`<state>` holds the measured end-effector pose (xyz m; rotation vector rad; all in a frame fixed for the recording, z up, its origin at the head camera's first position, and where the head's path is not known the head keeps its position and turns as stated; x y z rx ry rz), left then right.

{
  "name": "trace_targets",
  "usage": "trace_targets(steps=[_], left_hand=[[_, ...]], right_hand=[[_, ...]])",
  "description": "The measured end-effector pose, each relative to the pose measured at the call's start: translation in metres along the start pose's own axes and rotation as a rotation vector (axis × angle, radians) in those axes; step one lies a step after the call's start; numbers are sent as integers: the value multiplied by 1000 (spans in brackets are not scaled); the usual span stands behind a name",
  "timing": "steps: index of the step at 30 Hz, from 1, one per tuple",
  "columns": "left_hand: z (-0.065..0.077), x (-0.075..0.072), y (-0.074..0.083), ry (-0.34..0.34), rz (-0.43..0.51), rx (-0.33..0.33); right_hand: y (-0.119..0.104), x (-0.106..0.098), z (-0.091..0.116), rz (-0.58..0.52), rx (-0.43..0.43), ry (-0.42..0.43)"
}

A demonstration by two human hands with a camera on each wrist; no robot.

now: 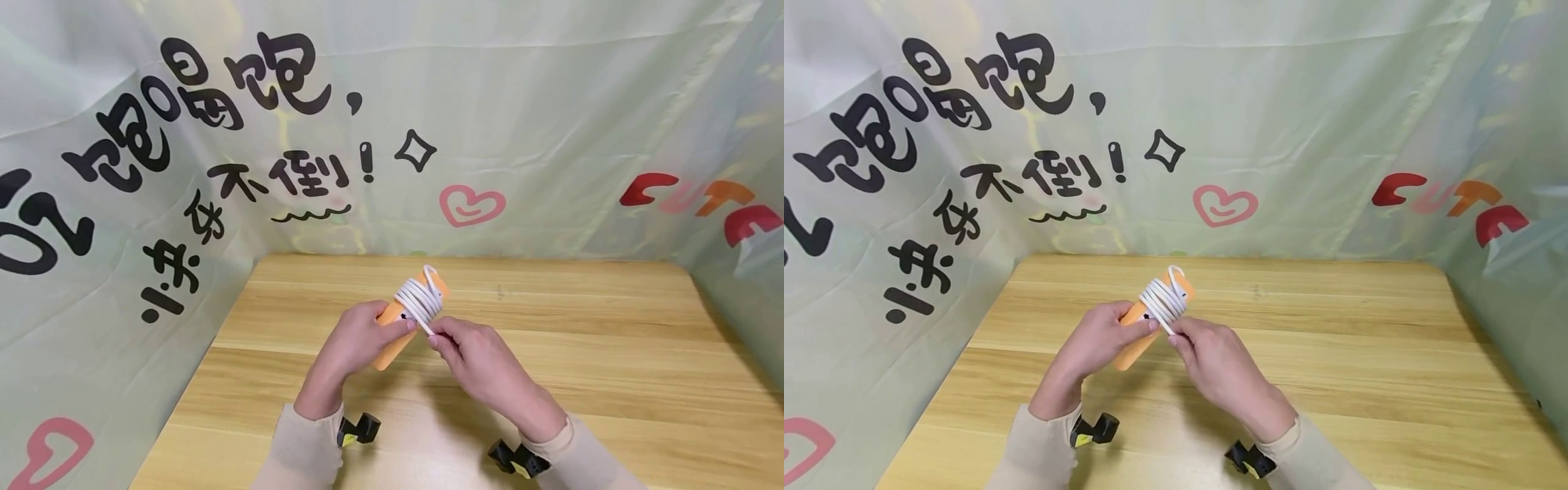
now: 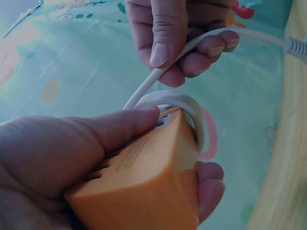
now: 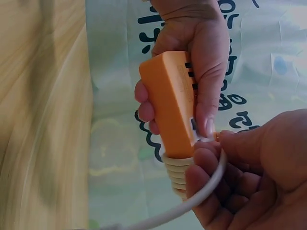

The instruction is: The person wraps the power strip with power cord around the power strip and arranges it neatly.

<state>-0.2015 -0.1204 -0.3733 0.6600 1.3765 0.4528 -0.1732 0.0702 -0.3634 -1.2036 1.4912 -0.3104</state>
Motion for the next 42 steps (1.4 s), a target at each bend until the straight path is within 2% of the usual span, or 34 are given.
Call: trace_targets(steps=[5,10,15,20,24,28,31,36,39,42], left_hand=[[-1,-8,-4,-5,145,4],[-1,-18,-11,-5,330,-21],[0,-20,-11,-67,514,-18],[2,-23,-8,-108,657,-14],[4,-25,-7,-130,728,14],[6,-26,-5,-158,786,51],[6,-26,-5,-183,809,90],[9,-28,-5,-240,837,169],[11,-28,-4,-264,845,196],[12,-28,-4,-276,819,206]], right_hand=[[5,0,-2,-41,51,2],[7,-2,-3,-54,32,-3],[9,-5,-4,-3,-11,-4],[13,-8,-7,81,-24,-29],[19,-8,-8,75,26,-91],[28,-10,-8,-10,102,-194],[32,-16,-7,-91,110,-235],[37,-26,-9,-242,156,-228],[42,-30,-11,-337,231,-197],[47,-35,-12,-367,304,-134]])
Point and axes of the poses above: each hand's wrist, its own z-axis away from the middle knuckle, its own x-axis out of the palm, y = z × x, the point moved 5 cm from there along -z, towards the middle knuckle, and after that the axes turned 12 degrees about -z, right-handed, at the moved point
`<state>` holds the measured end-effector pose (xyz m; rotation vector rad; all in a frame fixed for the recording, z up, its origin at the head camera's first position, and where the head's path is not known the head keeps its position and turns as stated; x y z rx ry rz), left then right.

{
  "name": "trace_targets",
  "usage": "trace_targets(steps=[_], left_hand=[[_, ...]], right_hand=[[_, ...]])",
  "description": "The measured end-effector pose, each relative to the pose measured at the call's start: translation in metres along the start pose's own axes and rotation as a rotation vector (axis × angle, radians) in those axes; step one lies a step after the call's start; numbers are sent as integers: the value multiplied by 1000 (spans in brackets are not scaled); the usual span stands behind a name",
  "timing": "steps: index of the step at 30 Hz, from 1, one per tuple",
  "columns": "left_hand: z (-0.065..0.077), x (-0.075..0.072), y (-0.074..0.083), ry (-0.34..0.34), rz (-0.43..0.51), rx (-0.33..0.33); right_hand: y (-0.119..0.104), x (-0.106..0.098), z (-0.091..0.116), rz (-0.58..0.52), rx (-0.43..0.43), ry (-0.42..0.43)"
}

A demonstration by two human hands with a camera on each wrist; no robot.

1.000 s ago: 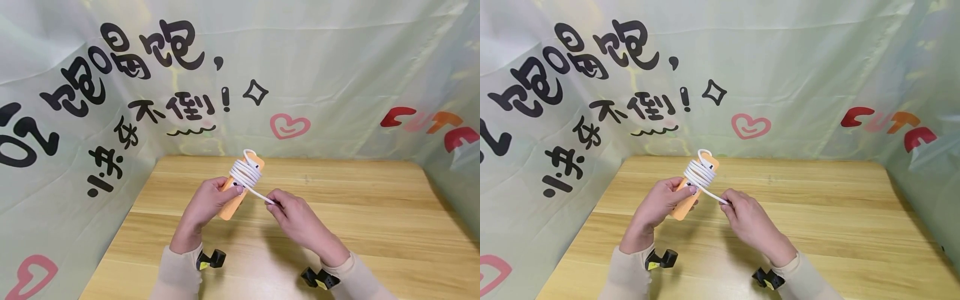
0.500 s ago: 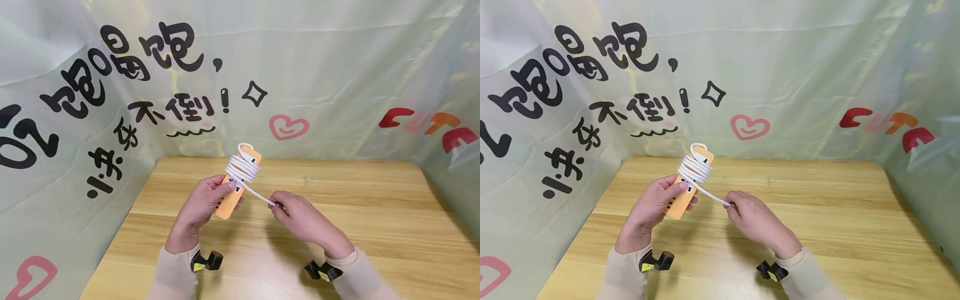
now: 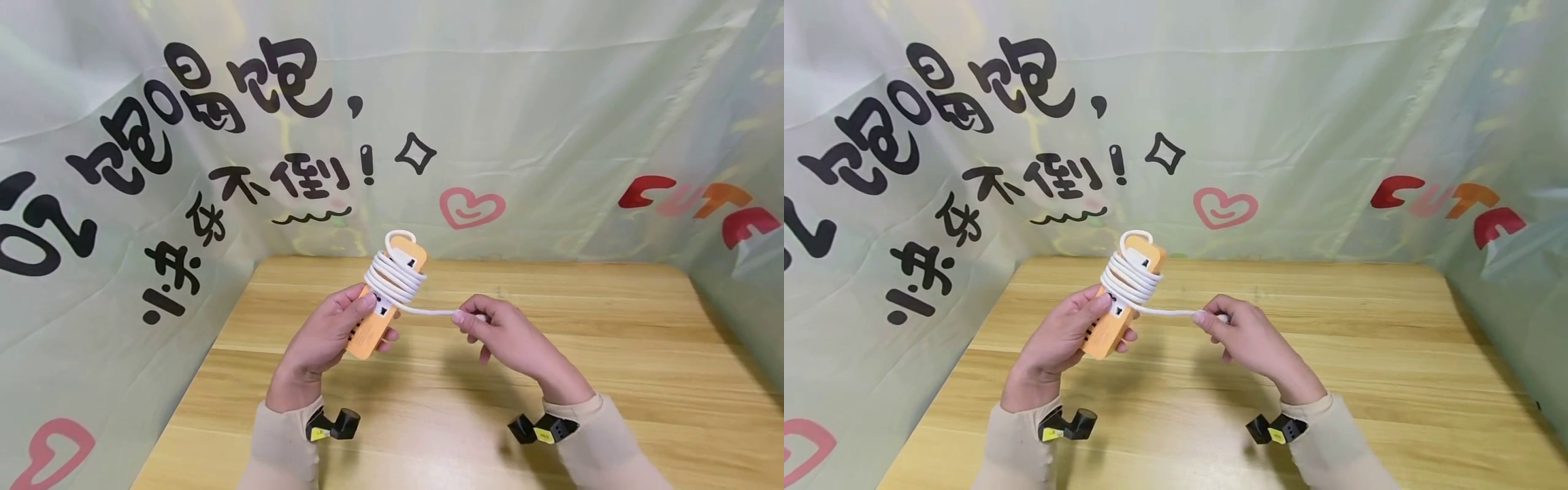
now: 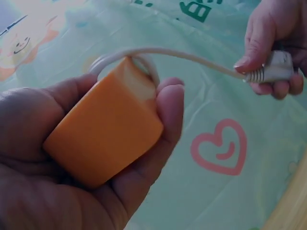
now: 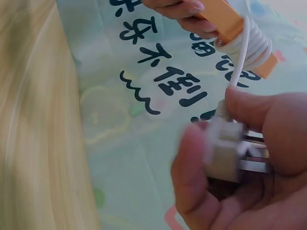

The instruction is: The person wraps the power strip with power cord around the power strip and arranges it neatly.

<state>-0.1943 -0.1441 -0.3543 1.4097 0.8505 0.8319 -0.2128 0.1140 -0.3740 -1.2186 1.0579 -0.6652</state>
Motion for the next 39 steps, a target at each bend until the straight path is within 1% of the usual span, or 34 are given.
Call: trace_targets(steps=[2,4,6,7,9,11,13,14,17,21,24,26,29,33,36,39], left_hand=[[1,1,0,-29,-46,-3],[2,3,0,-85,-122,-1],[4,7,0,-172,-233,19],[4,10,0,-219,-301,43],[6,15,-2,-311,-410,79],[6,23,-5,-392,-510,94],[4,31,-11,-458,-581,80],[3,35,-15,-488,-607,58],[-2,47,-26,-558,-729,21],[-6,63,-34,-628,-884,24],[-7,71,-38,-646,-966,25],[-9,74,-40,-634,-1016,21],[-11,78,-42,-606,-1061,9],[-13,81,-45,-577,-1086,-20],[-16,81,-45,-526,-1082,-52],[-17,81,-45,-474,-1069,-58]], right_hand=[[2,-4,-1,3,41,47],[4,-6,-1,25,74,72],[6,-6,-2,43,97,75],[6,-6,-3,43,100,69],[7,-4,-3,34,109,47],[8,0,-4,33,107,15],[9,4,-4,51,94,-29],[10,6,-4,64,91,-46],[13,11,-4,75,81,-108],[15,18,-2,26,104,-187],[13,22,0,48,90,-206],[11,24,1,79,68,-193],[6,28,3,128,30,-176],[2,34,6,176,-8,-175],[0,34,7,223,-28,-163],[-4,31,7,270,-47,-156]])
Point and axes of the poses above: each hand's wrist, its own z-axis away from the middle knuckle, its own x-axis out of the palm, y = z × x, the point moved 5 cm from there along -z, towards the middle knuckle, and after that the axes turned 12 degrees about -z, right-handed, at the moved point
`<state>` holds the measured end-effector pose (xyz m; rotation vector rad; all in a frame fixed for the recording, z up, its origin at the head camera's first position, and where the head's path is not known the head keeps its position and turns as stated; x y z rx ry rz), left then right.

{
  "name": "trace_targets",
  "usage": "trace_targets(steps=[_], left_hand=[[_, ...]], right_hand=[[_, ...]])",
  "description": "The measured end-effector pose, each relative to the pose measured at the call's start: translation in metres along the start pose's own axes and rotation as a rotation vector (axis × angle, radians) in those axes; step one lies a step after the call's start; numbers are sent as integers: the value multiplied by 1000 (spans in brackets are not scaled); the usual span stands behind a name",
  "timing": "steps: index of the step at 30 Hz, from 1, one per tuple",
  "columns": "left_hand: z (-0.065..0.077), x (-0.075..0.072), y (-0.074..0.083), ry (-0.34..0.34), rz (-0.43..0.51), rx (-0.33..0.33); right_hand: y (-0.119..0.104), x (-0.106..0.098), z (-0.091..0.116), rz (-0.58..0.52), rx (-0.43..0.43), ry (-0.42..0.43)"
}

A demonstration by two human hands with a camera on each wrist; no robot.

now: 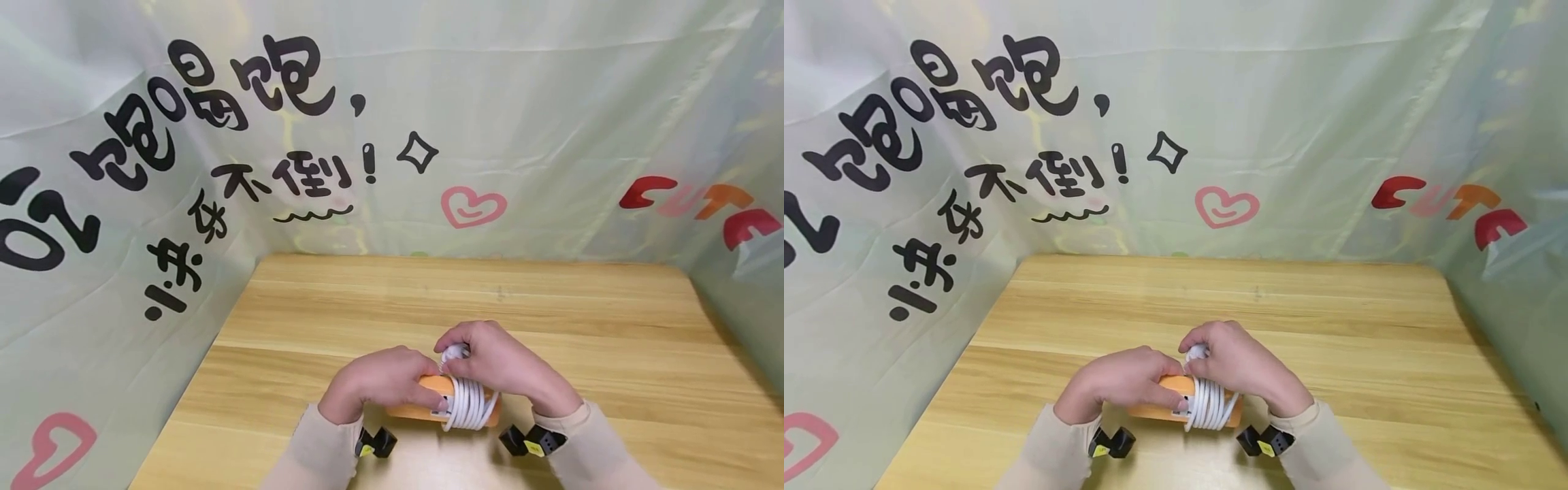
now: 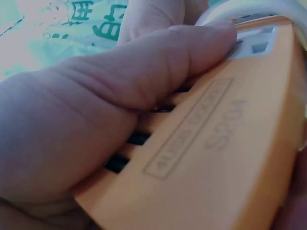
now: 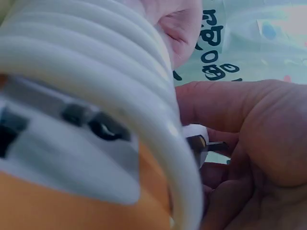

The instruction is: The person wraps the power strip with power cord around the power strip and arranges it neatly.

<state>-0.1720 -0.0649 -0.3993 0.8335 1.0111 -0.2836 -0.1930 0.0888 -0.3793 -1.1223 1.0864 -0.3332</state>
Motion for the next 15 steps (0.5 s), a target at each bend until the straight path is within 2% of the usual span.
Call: trace_targets(steps=[4,9,12,15], left_hand=[[-4,0,0,53,22,-35],[-5,-1,-8,112,82,-148],[-8,1,-13,129,130,-156],[-14,4,-19,146,180,-148]], right_hand=[[-3,-6,2,35,-50,21],[-9,-10,4,94,-156,99],[-11,-8,4,127,-207,145],[-9,-6,3,109,-211,164]])
Point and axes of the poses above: each hand's wrist, its own z-axis away from the middle knuckle, its own x-axis out of the palm, y = z × x, the point moved 5 cm from there along -z, towards the middle knuckle, and after that the axes turned 12 degrees about -z, right-handed, at the moved point
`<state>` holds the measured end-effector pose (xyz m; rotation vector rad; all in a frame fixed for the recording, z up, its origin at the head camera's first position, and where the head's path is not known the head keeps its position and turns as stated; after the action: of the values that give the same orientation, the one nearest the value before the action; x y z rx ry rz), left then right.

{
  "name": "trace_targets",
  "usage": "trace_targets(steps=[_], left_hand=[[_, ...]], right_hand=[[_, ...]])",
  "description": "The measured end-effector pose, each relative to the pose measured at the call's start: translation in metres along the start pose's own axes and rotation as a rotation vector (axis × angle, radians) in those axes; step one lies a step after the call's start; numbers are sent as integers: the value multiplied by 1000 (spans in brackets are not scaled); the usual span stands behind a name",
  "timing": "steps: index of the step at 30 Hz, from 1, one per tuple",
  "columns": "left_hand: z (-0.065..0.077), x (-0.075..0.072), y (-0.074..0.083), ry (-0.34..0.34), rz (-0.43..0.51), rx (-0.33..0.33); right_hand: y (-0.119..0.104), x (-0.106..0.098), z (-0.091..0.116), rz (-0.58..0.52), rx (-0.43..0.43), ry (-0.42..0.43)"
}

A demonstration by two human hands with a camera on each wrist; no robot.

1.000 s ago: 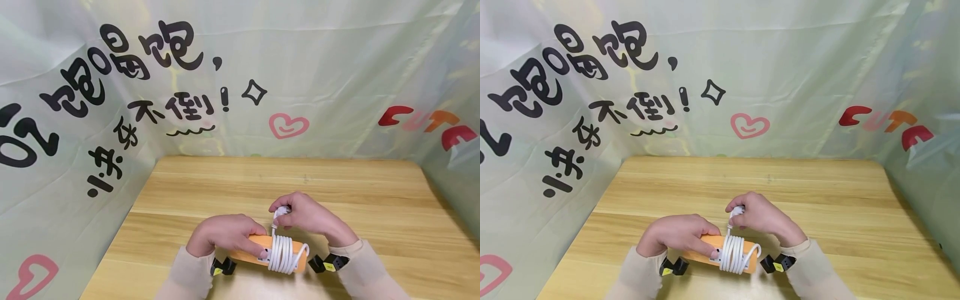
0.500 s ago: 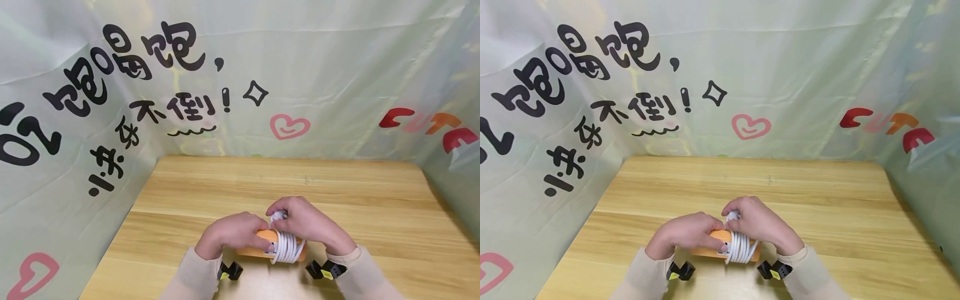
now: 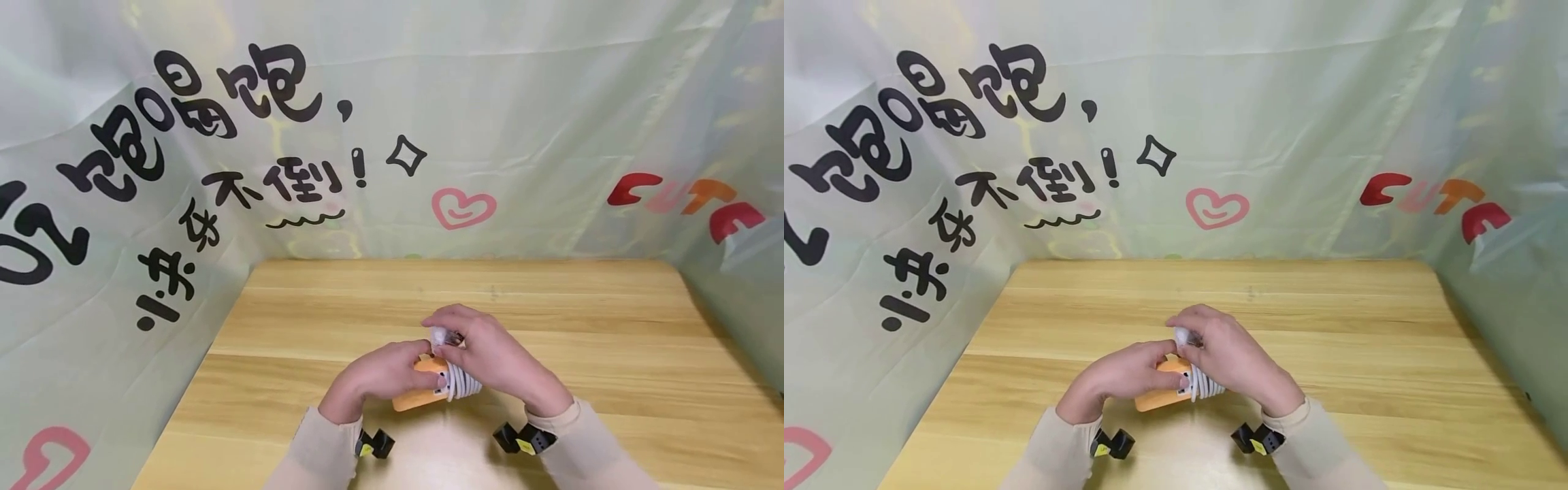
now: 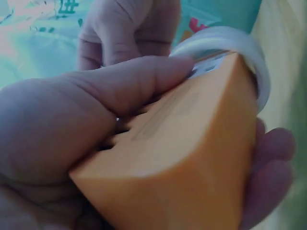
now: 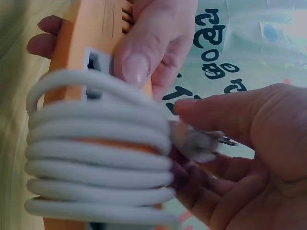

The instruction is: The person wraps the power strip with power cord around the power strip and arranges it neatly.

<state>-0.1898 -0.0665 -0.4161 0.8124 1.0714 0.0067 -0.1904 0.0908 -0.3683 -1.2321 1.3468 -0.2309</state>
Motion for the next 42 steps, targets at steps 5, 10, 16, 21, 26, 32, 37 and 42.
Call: trace_targets(steps=[5,10,16,21,26,32,37,42], left_hand=[[-11,5,-21,82,196,-80],[-16,13,-46,202,467,-188],[-24,31,-58,236,815,-265],[-36,49,-55,289,952,-316],[-47,62,-47,330,1043,-320],[-50,60,-44,280,949,-336],[-43,45,-45,218,453,-372],[-41,29,-43,324,-22,-344]], right_hand=[[7,-7,-1,-49,57,70],[22,-19,2,-54,147,187],[53,-10,7,-78,296,196],[81,16,11,-150,403,161],[94,37,8,-193,387,149],[99,41,4,-172,338,169],[101,40,3,-108,326,175],[104,37,4,-100,309,185]])
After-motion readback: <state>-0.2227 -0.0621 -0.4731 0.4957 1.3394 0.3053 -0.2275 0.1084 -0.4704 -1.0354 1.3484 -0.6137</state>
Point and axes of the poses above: each hand's wrist, its own z-axis away from the middle knuckle, its own x-axis out of the palm, y = z × x, the point moved 5 cm from there along -z, towards the middle knuckle, and after that the axes turned 12 degrees about -z, right-handed, at the moved point
